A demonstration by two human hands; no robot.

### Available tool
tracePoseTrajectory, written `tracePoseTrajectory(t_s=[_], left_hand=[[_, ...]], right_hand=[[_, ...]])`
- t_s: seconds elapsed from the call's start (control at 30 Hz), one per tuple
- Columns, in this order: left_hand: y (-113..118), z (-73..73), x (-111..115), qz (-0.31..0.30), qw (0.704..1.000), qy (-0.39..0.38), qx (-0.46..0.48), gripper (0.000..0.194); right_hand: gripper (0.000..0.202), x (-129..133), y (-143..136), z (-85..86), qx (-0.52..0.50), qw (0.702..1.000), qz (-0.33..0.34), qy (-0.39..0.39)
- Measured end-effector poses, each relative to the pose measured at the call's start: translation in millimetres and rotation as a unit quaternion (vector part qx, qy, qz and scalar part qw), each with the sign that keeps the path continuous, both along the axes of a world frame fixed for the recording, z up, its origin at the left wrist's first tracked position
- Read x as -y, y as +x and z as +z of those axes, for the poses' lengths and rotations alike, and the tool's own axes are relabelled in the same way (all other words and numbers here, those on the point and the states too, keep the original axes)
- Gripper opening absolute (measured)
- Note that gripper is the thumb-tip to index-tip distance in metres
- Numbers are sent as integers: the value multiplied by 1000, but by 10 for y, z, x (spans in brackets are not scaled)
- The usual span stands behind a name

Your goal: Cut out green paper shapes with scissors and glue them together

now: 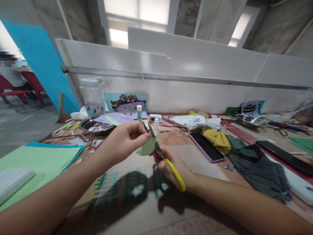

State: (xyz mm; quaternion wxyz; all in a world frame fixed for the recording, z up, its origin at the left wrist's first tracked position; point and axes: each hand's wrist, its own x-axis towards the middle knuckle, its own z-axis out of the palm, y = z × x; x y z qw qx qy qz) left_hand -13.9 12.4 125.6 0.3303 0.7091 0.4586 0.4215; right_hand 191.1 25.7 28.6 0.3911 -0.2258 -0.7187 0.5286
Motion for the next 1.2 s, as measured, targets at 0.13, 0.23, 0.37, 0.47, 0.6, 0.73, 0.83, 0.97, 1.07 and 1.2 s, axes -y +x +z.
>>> tracePoseTrajectory(t_s=[0.13,0.23,0.37,0.47,0.6,0.73,0.83,0.97,1.07,1.2], left_hand=[[7,1,0,-12,1000,-15,16,25],[20,10,-2,-12,1000,-4,19,24],[23,11,-4,-6,1000,6,12,24],[14,1,-8,-3,1000,11,9,22],[-3,-14,-18,-7,1000,4,9,22],[-7,-5,-16,-24,999,-14,17,23],[4,18,-5,-29,999,-23,26,20],[15,33,-1,-33,998,-36,40,19],[13,28,-9,-38,997,-44,41,22],[12,25,-16,-42,997,-55,39,23]], right_hand=[[74,8,-14,21,16,1000,-18,-11],[74,2,-23,9,7,1000,-20,-18],[73,-10,-29,-27,0,999,-24,-33],[74,-9,-34,-39,-8,999,-29,-38],[74,-5,-47,-26,-18,999,-29,-37],[72,2,-59,2,-20,999,-29,-33],[71,10,-63,18,-22,999,-23,-34],[71,16,-64,32,-19,999,-22,-34],[71,14,-60,38,-13,999,-23,-36],[70,11,-54,38,-20,999,-18,-39]])
